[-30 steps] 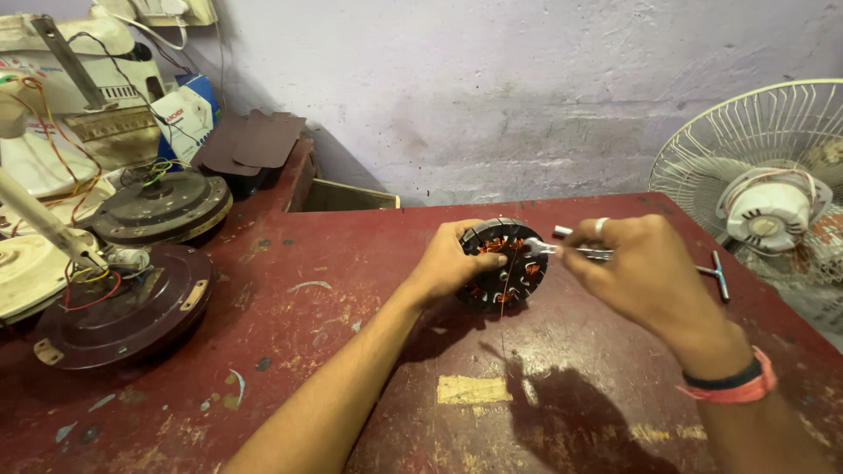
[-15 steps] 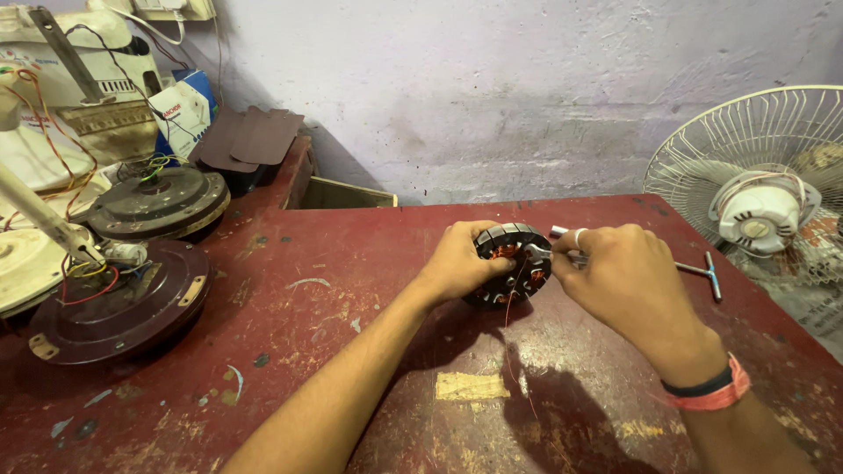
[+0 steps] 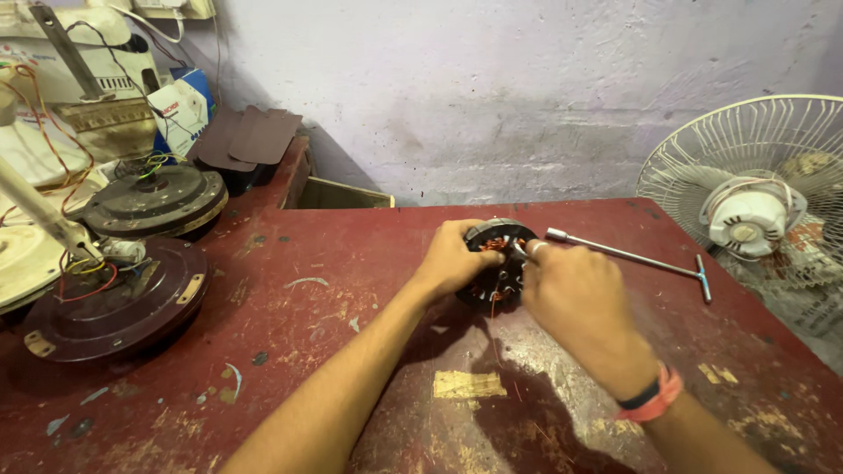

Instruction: The person is repairing an electrical motor stator by hand. They are carefully threading a thin copper wire through the slots of the stator, using a wrench to adjust the position of the stator as needed.

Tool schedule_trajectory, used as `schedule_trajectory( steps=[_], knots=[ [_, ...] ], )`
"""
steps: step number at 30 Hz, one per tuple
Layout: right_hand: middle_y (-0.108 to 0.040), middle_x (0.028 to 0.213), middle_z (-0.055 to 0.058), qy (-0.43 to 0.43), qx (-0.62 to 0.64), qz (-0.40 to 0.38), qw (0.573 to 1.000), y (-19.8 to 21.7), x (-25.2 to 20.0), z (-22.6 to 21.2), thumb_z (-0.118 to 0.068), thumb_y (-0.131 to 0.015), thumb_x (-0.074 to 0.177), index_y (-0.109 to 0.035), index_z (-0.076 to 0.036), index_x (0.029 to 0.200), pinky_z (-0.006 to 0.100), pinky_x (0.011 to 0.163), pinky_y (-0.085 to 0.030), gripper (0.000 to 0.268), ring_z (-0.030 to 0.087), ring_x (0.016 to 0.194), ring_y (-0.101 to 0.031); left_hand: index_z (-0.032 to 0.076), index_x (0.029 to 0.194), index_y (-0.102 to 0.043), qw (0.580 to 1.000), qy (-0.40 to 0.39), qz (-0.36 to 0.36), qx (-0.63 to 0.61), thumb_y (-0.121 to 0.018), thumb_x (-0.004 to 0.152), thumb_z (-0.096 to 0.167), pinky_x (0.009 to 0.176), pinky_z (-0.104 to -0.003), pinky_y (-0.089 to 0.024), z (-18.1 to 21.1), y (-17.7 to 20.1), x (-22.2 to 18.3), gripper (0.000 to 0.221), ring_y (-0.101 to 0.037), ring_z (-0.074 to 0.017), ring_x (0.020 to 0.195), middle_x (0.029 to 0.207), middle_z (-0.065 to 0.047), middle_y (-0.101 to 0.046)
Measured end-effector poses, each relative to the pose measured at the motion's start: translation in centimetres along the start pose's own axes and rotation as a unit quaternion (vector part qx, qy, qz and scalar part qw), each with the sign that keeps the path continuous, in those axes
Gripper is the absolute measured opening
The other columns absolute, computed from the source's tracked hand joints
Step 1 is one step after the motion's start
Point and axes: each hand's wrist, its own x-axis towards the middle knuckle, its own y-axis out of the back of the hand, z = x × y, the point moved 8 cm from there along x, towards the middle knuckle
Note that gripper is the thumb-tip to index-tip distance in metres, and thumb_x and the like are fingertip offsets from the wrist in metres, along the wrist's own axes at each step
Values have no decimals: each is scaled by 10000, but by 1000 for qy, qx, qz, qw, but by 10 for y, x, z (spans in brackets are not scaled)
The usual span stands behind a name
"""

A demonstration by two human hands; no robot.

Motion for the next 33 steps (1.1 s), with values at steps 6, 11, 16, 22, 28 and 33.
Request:
schedule_trajectory(
  steps=[6, 11, 16, 22, 28, 33],
  knots=[
    [-685, 638, 183, 40, 5, 55, 998, -16, -7, -14, -143, -562, 955, -737, -33, 1047, 494, 527, -540, 226, 373, 560, -681, -33, 1040, -748, 987, 30, -2, -161, -802, 844, 162, 699, -284, -580, -19, 9, -5, 282, -698, -115, 748, 867, -61, -760],
    [-713, 652, 184, -8, 92, 46, 995, -13, -2, 0, -196, -644, 934, -771, -64, 960, 461, 530, -537, 185, 349, 561, -695, -21, 985, -743, 981, 27, -1, -193, -833, 817, 159, 645, -282, -589, -21, 9, -3, 263, -702, -118, 700, 843, -70, -760],
    [-772, 763, 117, -17, 172, 97, 980, 9, 11, 48, -168, -703, 913, -783, -63, 941, 366, 486, -546, 135, 201, 551, -723, -5, 969, -759, 979, 56, 14, -195, -802, 809, 128, 613, -288, -583, -25, 13, -2, 212, -698, -130, 664, 815, -79, -760],
    [-771, 895, 94, -50, 438, 108, 891, -38, 25, 82, -148, -621, 1024, -695, 12, 996, 250, 699, -602, 178, 121, 806, -747, -21, 990, -748, 972, 56, -21, -229, -744, 793, 65, 614, -295, -579, -19, 16, -3, 214, -689, -134, 656, 810, -77, -748],
    [-695, 804, 83, -137, 488, 21, 862, -84, 17, 75, -188, -595, 1051, -659, 30, 974, 263, 606, -488, 240, 83, 691, -585, -8, 1065, -716, 986, 21, -74, -146, -759, 804, 71, 733, -312, -563, -9, 12, -2, 276, -676, -151, 790, 904, -79, -720],
    [-716, 703, 82, -131, 420, 38, 897, -48, 10, 51, -201, -599, 1018, -666, 23, 936, 268, 520, -461, 248, 101, 580, -591, 86, 1263, -647, 988, 60, -48, -135, -728, 811, 154, 906, -332, -560, -7, 15, -3, 465, -684, -180, 1019, 1137, -93, -719]
  ],
)
